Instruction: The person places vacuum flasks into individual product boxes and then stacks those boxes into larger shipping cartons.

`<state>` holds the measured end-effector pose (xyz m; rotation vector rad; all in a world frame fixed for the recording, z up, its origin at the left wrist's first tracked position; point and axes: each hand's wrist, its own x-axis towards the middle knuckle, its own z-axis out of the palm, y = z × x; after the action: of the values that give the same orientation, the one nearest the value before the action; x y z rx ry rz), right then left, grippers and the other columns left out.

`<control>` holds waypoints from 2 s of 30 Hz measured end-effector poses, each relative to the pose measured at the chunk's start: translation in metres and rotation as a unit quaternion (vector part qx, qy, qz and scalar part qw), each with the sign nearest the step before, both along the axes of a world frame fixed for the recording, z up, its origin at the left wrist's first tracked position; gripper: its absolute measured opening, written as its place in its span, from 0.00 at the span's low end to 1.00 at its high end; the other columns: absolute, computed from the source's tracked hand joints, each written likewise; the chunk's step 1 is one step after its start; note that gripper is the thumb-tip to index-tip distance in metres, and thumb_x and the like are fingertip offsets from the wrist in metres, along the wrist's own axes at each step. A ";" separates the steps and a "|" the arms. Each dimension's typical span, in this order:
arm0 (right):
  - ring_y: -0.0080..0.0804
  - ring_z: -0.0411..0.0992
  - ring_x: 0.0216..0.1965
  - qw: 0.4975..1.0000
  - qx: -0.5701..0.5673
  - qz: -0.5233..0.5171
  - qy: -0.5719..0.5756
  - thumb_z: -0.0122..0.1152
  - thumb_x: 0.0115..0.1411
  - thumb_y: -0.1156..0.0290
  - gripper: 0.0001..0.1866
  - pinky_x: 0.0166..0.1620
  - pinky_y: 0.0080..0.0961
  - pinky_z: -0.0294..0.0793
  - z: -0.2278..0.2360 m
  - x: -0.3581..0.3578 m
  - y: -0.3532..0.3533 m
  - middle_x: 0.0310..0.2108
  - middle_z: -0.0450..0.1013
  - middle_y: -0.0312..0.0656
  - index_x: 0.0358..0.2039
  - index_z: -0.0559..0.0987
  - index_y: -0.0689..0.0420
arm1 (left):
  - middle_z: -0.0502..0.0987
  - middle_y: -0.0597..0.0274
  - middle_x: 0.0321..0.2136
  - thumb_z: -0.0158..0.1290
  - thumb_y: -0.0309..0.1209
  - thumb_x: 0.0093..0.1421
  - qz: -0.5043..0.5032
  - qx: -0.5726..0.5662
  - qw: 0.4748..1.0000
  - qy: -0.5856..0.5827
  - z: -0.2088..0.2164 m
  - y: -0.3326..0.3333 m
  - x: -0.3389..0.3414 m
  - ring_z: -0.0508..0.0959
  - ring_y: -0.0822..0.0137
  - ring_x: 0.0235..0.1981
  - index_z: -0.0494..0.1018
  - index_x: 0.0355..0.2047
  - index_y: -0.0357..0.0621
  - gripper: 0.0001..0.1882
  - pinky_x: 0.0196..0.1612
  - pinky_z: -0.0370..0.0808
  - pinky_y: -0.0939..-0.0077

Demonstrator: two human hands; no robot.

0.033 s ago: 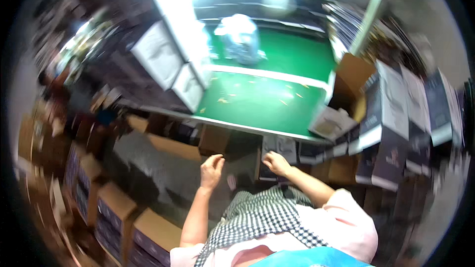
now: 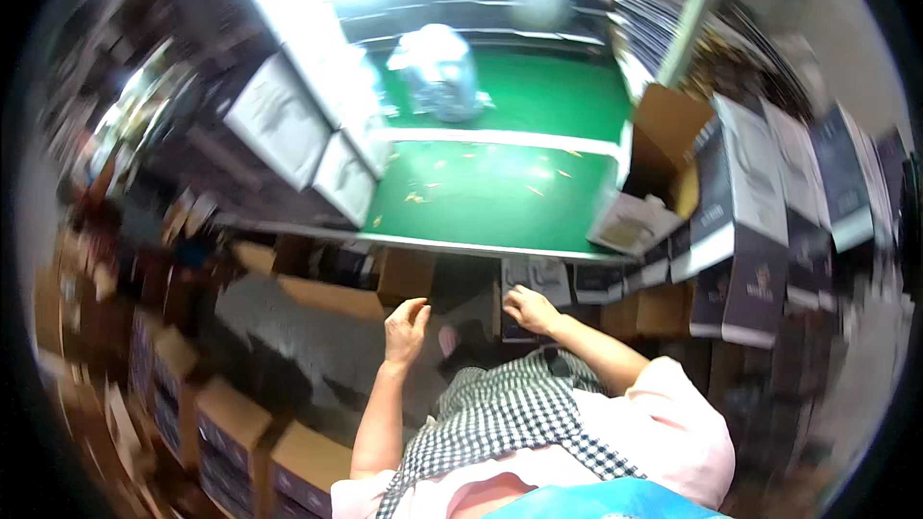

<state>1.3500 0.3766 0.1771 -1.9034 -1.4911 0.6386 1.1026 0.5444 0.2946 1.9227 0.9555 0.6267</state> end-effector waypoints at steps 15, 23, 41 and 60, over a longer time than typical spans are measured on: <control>0.49 0.52 0.67 0.735 -0.144 -0.531 -0.397 0.73 0.45 0.73 0.31 0.67 0.52 0.52 0.192 0.150 -0.020 0.62 0.60 0.49 0.53 0.75 0.53 | 0.78 0.45 0.33 0.56 0.35 0.61 -0.435 0.138 0.866 0.201 -0.043 0.227 0.113 0.78 0.46 0.40 0.76 0.38 0.36 0.13 0.44 0.74 0.57; 0.41 0.66 0.48 0.722 -0.056 -0.456 -0.517 0.56 0.53 0.71 0.08 0.54 0.43 0.66 0.165 0.183 -0.010 0.40 0.69 0.39 0.32 0.83 0.53 | 0.78 0.47 0.33 0.57 0.35 0.60 -0.479 0.139 0.852 0.161 -0.050 0.209 0.132 0.78 0.48 0.39 0.75 0.39 0.37 0.13 0.43 0.74 0.58; 0.50 0.58 0.64 0.758 0.025 -0.471 -0.450 0.60 0.56 0.76 0.26 0.65 0.41 0.60 0.157 0.245 -0.008 0.61 0.61 0.52 0.58 0.71 0.55 | 0.77 0.43 0.36 0.59 0.37 0.59 -0.519 0.145 0.830 0.146 -0.053 0.178 0.224 0.78 0.45 0.39 0.73 0.47 0.37 0.20 0.43 0.75 0.55; 0.48 0.72 0.51 0.750 -0.184 -0.627 0.106 0.64 0.56 0.71 0.13 0.52 0.38 0.73 -0.016 -0.106 -0.058 0.48 0.71 0.45 0.42 0.81 0.57 | 0.74 0.33 0.48 0.60 0.47 0.57 -0.638 0.204 0.674 0.311 -0.113 0.153 0.324 0.74 0.42 0.53 0.67 0.55 0.30 0.36 0.57 0.70 0.55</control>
<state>1.2438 0.3181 0.1613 -2.4465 0.2803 0.4354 1.4264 0.6976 0.1816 2.6414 -0.4231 -0.7660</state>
